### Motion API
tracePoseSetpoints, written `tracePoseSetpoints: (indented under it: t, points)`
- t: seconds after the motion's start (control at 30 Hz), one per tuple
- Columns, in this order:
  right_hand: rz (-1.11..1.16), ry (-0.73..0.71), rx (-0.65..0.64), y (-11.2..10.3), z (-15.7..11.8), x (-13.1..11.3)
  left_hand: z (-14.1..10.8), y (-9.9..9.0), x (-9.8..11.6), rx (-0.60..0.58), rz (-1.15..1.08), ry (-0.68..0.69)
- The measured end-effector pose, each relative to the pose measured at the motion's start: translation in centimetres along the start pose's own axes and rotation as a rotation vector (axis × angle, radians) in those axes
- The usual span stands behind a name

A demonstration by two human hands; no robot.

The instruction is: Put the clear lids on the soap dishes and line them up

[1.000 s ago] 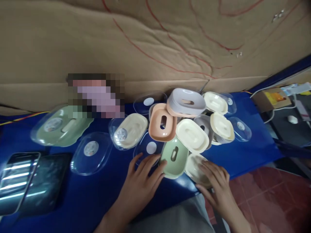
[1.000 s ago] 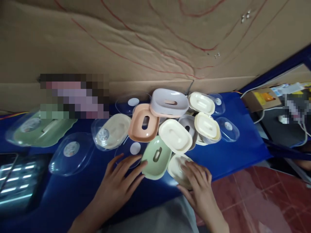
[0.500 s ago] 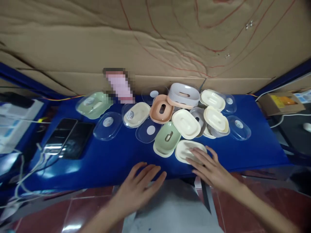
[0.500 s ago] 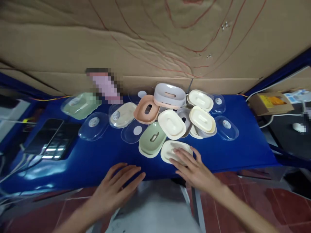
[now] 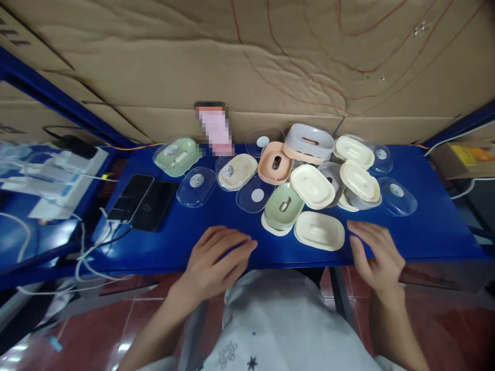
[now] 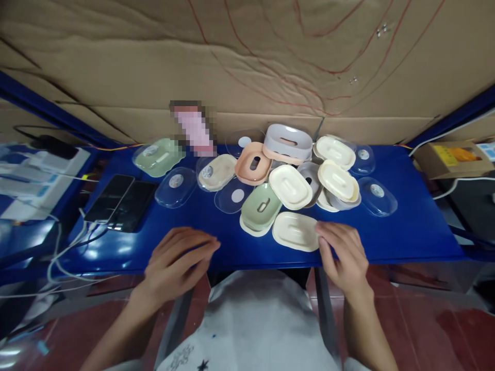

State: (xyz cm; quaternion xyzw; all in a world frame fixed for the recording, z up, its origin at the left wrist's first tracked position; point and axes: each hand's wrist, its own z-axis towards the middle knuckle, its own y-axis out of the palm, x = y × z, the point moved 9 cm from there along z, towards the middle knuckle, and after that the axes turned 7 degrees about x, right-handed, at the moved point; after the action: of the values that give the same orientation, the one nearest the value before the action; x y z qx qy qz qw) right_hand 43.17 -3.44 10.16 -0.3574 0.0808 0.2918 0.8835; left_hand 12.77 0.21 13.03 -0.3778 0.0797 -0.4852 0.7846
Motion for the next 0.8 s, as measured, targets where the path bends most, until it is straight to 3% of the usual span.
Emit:
tracePoseSetpoints:
  t: [0.07,0.17,0.23,0.33,0.4,0.53,0.67,0.8]
  points:
    - [0.025,-0.013,-0.042,2.0,1.4,-0.6,1.3,1.9,-0.1,-0.023,-0.023,0.061]
    - [0.12,-0.027,-0.117,3.6,1.5,-2.1,1.6,5.5,0.5,-0.069,-0.093,0.007]
    - [0.15,0.032,-0.081,3.5,-0.1,-2.2,0.5,7.9,0.9,-0.102,-0.072,-0.087]
    - [0.03,0.207,-0.018,3.1,-3.5,-0.1,-2.1,10.2,0.6,-0.144,0.004,-0.272]
    - [-0.073,0.234,-0.111,4.0,-5.4,1.2,-3.7,11.2,0.2,-0.221,0.029,-0.335]
    - [-0.081,0.112,-0.407,6.3,-7.3,2.0,-5.7,9.9,-0.2,-0.233,0.043,-0.367]
    - [-0.047,0.05,-0.439,5.9,-6.8,1.8,-7.1,7.8,-0.3,-0.179,0.062,-0.366]
    - [-0.048,0.002,-0.495,6.5,-5.7,1.5,-7.1,7.7,-0.8,-0.217,0.055,-0.322]
